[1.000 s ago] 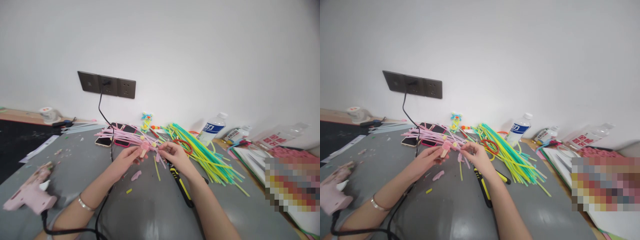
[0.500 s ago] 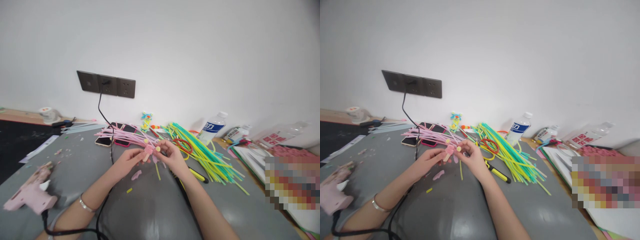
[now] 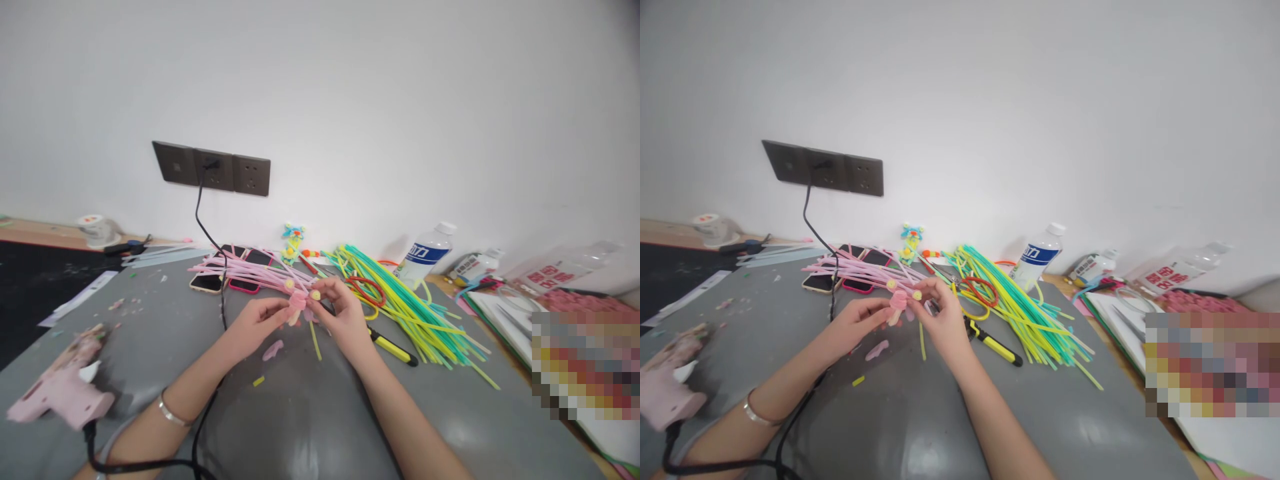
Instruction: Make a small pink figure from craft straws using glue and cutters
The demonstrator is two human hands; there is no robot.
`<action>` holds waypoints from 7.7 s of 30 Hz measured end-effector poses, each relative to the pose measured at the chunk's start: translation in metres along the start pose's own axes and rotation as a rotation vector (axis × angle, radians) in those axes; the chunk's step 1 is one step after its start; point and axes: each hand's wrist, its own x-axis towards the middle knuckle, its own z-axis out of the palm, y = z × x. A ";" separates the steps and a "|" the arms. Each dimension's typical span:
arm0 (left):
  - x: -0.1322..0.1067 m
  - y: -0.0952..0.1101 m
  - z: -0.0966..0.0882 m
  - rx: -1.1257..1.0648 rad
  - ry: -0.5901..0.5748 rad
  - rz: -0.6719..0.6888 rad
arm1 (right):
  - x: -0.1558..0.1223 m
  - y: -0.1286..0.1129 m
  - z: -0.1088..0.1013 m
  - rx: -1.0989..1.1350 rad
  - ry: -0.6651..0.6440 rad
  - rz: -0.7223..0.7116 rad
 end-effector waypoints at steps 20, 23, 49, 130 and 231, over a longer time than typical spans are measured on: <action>0.001 -0.003 0.000 -0.123 0.080 -0.023 | 0.002 -0.006 -0.005 0.007 -0.105 0.132; 0.003 -0.005 -0.001 -0.238 0.177 -0.077 | 0.003 -0.005 -0.008 -0.106 -0.173 0.156; 0.002 -0.001 -0.002 -0.801 0.072 -0.282 | -0.005 0.006 -0.001 -0.525 -0.249 0.064; -0.001 -0.003 0.002 0.439 0.146 0.170 | -0.003 -0.008 0.004 -0.216 -0.165 0.062; 0.001 -0.006 0.002 0.191 0.172 0.217 | -0.003 -0.002 0.007 0.033 -0.125 0.092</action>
